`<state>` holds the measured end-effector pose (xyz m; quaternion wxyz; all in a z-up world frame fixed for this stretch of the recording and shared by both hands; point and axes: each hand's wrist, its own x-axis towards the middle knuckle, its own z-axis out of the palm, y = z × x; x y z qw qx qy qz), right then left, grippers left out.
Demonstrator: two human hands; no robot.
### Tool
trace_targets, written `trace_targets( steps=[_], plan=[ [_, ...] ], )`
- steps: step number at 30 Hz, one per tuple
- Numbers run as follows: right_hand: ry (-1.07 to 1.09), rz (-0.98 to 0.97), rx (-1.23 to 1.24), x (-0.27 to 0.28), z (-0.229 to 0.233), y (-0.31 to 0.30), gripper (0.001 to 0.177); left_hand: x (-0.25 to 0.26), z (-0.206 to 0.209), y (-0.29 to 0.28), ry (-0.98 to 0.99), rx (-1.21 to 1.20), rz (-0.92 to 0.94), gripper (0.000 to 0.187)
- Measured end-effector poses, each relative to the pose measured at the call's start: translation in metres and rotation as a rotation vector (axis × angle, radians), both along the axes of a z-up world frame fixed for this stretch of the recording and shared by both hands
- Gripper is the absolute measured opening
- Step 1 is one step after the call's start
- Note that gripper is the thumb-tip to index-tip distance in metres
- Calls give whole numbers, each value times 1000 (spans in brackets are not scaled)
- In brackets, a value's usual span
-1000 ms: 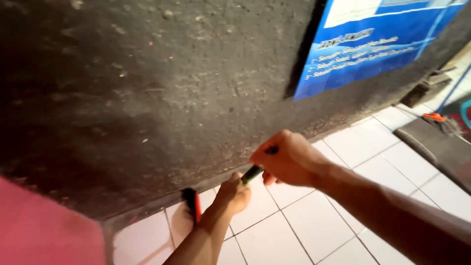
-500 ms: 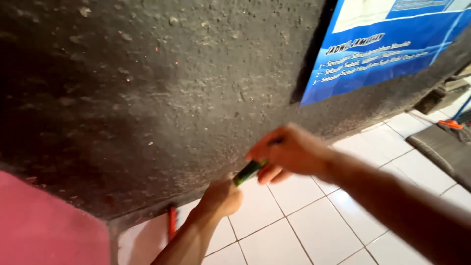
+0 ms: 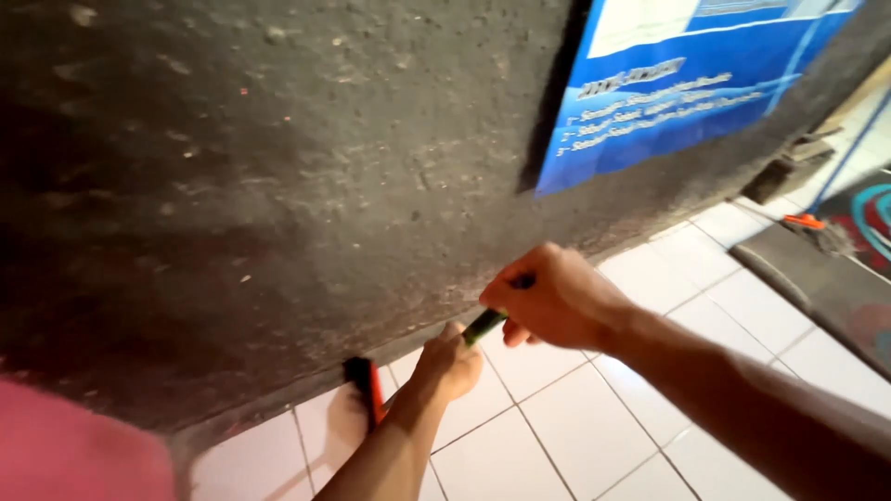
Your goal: The recorder is sweeping the tiled floor with a broom.
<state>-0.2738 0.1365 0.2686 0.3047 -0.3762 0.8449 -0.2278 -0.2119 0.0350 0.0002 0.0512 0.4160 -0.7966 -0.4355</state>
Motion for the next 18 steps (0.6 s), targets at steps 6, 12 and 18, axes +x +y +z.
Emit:
trace_targets(
  steps=[6,12,18],
  plan=[
    [144,43,19,-10,30,-2,28,-33,58,2,13,85,-37,43],
    [-108,19,-31,-2,63,6,31,17,110,6,-20,3,-73,45],
    [-364,100,-59,18,-6,-6,28,97,30,-15,-162,-70,-37,37]
  ],
)
